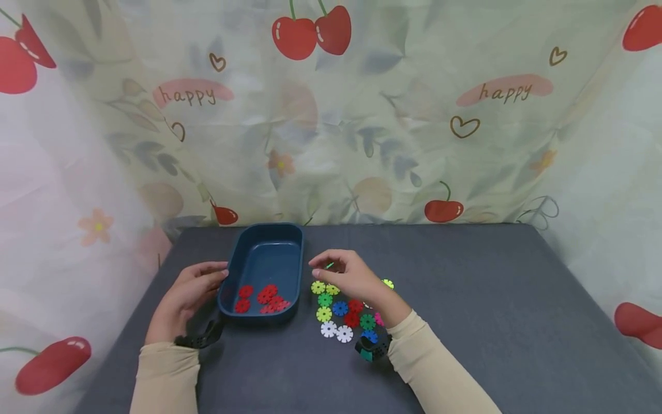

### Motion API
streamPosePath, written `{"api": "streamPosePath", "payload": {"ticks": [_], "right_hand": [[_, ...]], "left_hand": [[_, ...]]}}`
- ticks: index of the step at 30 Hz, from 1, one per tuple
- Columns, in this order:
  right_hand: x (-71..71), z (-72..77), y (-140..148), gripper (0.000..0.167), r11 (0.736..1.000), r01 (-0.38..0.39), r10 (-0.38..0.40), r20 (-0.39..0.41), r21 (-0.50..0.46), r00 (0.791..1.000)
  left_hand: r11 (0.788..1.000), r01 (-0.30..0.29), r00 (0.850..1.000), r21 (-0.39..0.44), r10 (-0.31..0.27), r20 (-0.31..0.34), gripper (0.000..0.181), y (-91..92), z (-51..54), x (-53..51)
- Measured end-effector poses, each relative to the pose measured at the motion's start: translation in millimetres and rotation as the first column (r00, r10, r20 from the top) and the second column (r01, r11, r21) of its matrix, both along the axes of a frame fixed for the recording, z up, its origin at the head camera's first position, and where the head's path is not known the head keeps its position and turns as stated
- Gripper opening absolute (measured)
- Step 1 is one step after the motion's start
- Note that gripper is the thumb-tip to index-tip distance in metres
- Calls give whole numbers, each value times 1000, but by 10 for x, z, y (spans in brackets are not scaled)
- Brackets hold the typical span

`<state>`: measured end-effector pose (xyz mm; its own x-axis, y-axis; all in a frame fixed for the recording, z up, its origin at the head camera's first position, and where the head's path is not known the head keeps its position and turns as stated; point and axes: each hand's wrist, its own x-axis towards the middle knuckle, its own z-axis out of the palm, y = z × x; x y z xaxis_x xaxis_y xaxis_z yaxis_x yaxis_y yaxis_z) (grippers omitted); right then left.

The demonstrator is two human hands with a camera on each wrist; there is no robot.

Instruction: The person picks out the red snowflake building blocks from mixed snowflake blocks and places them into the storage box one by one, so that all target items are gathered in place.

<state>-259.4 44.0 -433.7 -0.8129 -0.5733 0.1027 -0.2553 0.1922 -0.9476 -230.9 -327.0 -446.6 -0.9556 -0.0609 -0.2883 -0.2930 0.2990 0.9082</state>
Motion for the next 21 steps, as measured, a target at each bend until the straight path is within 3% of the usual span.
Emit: {"api": "streamPosePath", "payload": {"ticks": [5, 14, 21], "right_hand": [[0, -28, 170, 22, 983, -87, 106, -113, 160, 988], [-37, -235, 507, 28, 956, -174, 206, -115, 237, 972], [-66, -322, 663, 24, 935, -119, 167, -119, 333, 979]], "left_hand": [[1000, -1, 1000, -6, 1, 9, 60, -10, -2, 0], [1000, -2, 1000, -4, 2, 10, 58, 3, -6, -6], [1000, -12, 1000, 10, 12, 11, 59, -1, -4, 3]]}}
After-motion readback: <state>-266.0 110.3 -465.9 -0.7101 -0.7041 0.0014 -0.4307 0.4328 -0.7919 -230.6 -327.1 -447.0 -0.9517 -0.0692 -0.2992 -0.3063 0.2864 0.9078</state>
